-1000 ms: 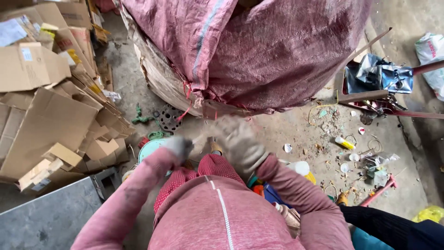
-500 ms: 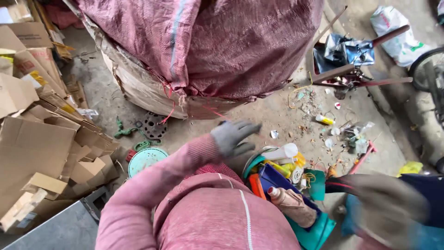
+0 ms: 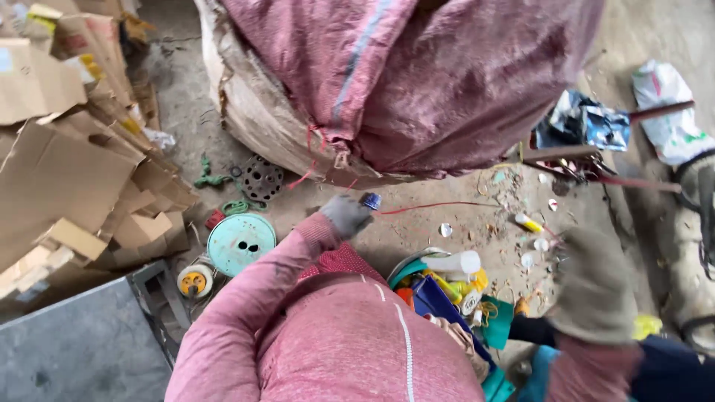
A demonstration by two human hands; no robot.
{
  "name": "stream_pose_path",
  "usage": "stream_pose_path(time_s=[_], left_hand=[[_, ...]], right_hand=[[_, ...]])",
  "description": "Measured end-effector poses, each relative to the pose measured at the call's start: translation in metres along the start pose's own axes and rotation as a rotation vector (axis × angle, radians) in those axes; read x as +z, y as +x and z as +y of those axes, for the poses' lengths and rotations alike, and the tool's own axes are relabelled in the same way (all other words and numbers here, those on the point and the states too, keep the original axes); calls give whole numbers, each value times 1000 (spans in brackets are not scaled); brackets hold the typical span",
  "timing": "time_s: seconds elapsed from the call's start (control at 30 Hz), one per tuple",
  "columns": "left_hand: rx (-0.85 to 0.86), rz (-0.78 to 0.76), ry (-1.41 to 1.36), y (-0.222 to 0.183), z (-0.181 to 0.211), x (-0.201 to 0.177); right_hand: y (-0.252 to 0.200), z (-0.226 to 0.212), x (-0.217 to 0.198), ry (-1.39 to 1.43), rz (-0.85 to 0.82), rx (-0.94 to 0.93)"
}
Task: Using a large needle and red string to sew the top of a large sack closed.
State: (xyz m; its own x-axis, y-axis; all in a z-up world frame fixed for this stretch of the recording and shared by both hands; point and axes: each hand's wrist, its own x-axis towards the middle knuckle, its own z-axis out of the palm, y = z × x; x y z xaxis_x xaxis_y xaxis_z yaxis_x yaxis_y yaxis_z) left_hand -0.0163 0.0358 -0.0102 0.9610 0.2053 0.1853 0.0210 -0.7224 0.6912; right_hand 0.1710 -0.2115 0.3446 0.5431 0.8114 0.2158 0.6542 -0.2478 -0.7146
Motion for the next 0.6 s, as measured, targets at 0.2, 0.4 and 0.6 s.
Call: stream_pose_path(time_s=[0.2,0.4,0.6], left_hand=[[-75,27,-82,0,18,-32],[-678,496,-1161,5,-28,40],[-862,651,-631,40,-43,-22]], right_hand=[[124,-83,172,-1008,-515,-626],[178,-17,209,-900,-668,-780],[218,-39,204,-1211,-1024,-202]])
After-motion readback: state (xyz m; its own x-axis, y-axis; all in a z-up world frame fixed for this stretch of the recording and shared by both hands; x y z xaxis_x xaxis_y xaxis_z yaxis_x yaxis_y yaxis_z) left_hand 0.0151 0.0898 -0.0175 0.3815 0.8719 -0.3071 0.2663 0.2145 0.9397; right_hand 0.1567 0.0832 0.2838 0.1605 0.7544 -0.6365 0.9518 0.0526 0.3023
